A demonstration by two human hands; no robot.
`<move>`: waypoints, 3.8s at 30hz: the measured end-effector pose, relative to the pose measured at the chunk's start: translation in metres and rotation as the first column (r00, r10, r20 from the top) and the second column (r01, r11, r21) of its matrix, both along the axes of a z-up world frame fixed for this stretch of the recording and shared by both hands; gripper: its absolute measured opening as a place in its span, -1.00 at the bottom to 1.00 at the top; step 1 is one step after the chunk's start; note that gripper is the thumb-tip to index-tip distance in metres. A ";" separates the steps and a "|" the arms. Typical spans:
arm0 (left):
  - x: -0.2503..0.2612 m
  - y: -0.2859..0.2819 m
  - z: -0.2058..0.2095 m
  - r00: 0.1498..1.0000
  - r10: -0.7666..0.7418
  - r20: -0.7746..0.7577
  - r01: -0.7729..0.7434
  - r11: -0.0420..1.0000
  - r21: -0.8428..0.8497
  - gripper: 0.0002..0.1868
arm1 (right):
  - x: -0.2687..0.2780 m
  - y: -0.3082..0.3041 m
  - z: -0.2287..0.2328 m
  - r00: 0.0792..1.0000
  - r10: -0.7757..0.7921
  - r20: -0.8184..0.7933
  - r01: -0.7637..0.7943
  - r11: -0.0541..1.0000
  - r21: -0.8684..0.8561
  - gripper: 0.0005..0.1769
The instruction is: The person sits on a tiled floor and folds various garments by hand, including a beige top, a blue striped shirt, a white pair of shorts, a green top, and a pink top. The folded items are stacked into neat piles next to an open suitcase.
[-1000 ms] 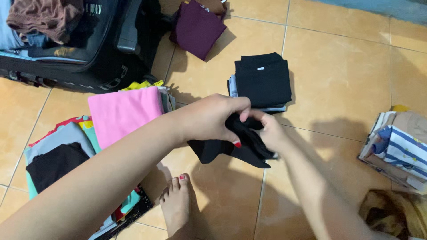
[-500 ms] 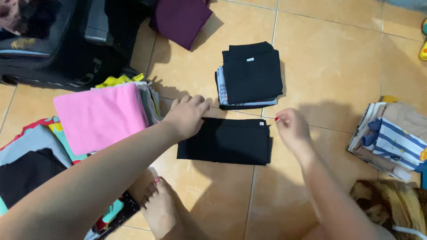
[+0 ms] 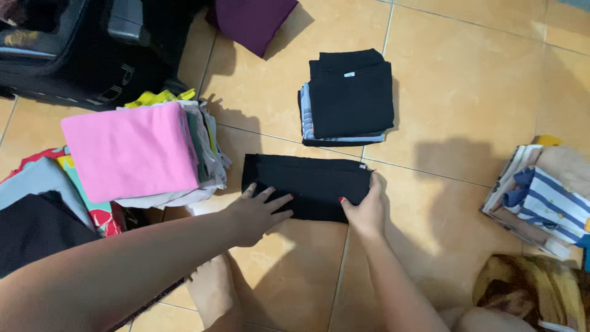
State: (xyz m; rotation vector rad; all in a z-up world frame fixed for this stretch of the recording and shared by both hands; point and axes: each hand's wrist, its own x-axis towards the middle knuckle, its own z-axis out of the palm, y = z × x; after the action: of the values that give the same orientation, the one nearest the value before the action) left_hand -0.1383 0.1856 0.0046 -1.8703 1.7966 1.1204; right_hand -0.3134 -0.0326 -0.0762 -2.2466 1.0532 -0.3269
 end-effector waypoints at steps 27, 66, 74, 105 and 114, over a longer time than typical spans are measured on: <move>0.004 -0.023 -0.071 -0.294 0.835 -0.465 -0.866 -0.027 0.500 -0.35 | 0.027 0.068 0.000 0.954 0.097 0.284 -0.163 0.963 0.217 -0.62; 0.103 -0.097 0.023 -0.350 0.525 -0.776 -0.893 0.063 0.445 -0.39 | 0.085 -0.100 0.113 0.937 0.008 0.348 -0.304 0.506 0.807 -0.43; 0.092 -0.151 -0.020 -0.400 0.507 -0.763 -0.907 -0.103 0.408 -0.57 | 0.141 -0.141 0.085 0.949 -0.046 0.311 -0.210 0.643 0.736 -0.59; 0.115 -0.173 -0.020 -0.290 0.677 -0.676 -0.957 -0.208 0.202 -0.54 | 0.139 -0.151 0.041 0.943 -0.099 0.318 -0.066 0.880 0.471 -0.79; 0.115 -0.164 -0.037 -0.061 0.727 -0.684 -0.998 -0.020 0.068 -0.65 | 0.139 -0.114 0.089 0.992 0.123 -0.029 -0.120 0.844 -0.523 -0.36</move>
State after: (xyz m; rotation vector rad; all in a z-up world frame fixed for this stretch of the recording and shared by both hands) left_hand -0.0234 0.0213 -0.0327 -3.7042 0.4911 1.8724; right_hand -0.1747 -0.1468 0.0123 -2.7799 0.8830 -0.6290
